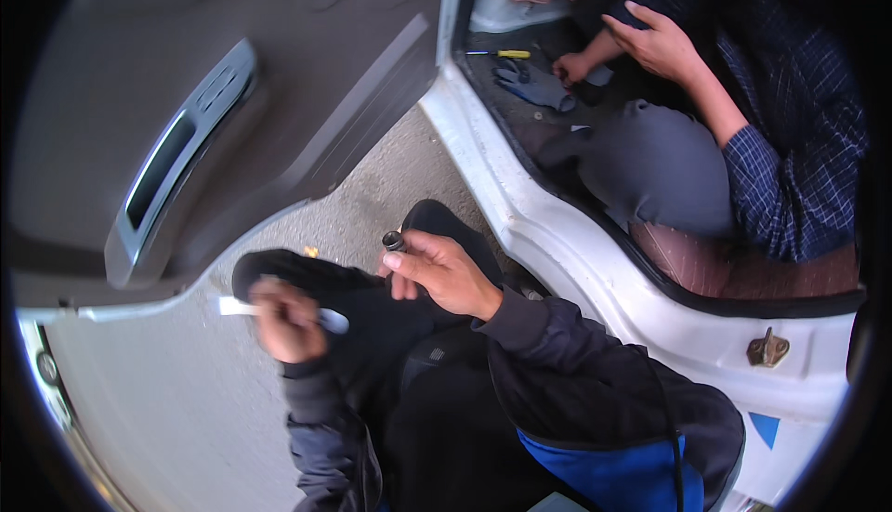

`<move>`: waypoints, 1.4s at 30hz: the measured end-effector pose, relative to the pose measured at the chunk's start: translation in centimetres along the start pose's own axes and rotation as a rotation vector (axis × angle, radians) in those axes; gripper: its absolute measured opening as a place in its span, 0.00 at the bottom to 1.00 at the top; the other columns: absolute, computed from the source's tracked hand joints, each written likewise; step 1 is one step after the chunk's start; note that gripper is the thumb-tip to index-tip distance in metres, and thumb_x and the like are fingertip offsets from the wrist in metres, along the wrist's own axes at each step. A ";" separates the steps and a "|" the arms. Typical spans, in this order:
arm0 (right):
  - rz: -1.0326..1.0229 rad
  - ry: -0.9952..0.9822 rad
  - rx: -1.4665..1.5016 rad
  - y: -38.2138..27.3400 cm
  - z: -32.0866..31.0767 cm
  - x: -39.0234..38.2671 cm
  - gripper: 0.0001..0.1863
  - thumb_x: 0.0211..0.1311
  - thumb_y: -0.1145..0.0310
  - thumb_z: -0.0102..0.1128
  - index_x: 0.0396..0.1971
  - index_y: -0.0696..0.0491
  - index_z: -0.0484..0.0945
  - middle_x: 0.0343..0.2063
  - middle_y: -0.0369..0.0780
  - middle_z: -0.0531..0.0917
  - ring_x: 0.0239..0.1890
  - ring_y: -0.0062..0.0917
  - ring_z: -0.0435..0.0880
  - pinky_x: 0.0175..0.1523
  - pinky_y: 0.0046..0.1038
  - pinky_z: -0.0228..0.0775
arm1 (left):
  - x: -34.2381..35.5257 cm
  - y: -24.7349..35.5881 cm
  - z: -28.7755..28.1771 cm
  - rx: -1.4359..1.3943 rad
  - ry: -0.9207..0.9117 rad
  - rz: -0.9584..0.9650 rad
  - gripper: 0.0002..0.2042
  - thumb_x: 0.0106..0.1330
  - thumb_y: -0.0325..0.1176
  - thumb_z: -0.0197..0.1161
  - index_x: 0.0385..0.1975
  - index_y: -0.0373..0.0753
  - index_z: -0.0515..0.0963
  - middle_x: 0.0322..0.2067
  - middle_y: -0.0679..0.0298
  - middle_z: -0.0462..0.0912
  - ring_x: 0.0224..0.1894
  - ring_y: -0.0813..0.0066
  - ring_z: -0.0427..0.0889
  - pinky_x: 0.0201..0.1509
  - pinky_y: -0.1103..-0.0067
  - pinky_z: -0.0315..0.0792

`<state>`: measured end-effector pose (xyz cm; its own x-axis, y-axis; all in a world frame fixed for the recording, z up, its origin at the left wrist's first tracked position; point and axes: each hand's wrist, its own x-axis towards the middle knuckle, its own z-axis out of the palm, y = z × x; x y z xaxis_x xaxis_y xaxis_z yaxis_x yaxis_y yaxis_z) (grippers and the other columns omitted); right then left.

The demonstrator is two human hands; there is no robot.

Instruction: The person uses a screwdriver and a thin metal tool to pry and adjust the car door lock mechanism. They repeatedly insert the tool into the lock area, manipulate it, and then use the screwdriver to remove a small cover, revealing the internal components.

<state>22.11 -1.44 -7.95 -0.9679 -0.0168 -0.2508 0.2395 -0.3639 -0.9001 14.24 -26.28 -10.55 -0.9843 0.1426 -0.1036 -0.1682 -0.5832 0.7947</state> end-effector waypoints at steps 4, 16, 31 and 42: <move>-0.051 0.054 -0.004 0.2 -2.6 1.1 0.11 0.71 0.65 0.66 0.37 0.59 0.79 0.27 0.32 0.78 0.29 0.10 0.74 0.33 0.19 0.67 | -1.3 -6.9 5.5 0.037 -0.276 -0.684 0.06 0.74 0.35 0.55 0.37 0.40 0.73 0.20 0.68 0.68 0.14 0.84 0.57 0.16 0.83 0.52; -0.124 0.687 0.251 0.8 -14.0 7.1 0.09 0.68 0.64 0.68 0.33 0.53 0.81 0.20 0.30 0.75 0.20 0.12 0.69 0.25 0.19 0.57 | 1.2 -9.5 9.8 -0.063 -0.275 -0.864 0.21 0.81 0.45 0.50 0.56 0.32 0.79 0.17 0.68 0.67 0.13 0.85 0.55 0.18 0.85 0.51; -0.034 0.636 0.423 5.6 -15.1 7.9 0.21 0.76 0.57 0.57 0.48 0.64 0.79 0.33 0.42 0.82 0.23 0.20 0.77 0.25 0.23 0.64 | 1.7 -11.3 7.9 -0.008 -0.166 -0.808 0.16 0.73 0.27 0.54 0.57 0.30 0.77 0.37 0.59 0.83 0.20 0.81 0.68 0.23 0.83 0.63; 0.057 0.012 -0.270 5.3 -3.7 2.9 0.24 0.76 0.58 0.58 0.56 0.65 0.78 0.52 0.44 0.83 0.50 0.26 0.84 0.55 0.27 0.75 | -2.6 -9.6 6.0 -0.079 -0.187 -0.719 0.11 0.74 0.27 0.56 0.53 0.33 0.74 0.41 0.60 0.81 0.44 0.68 0.81 0.50 0.67 0.78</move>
<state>20.88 0.00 -14.76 -0.9518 -0.0188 -0.3061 0.3064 -0.1011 -0.9465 18.76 -16.30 -14.35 -0.6055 0.6404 -0.4726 -0.7775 -0.3493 0.5229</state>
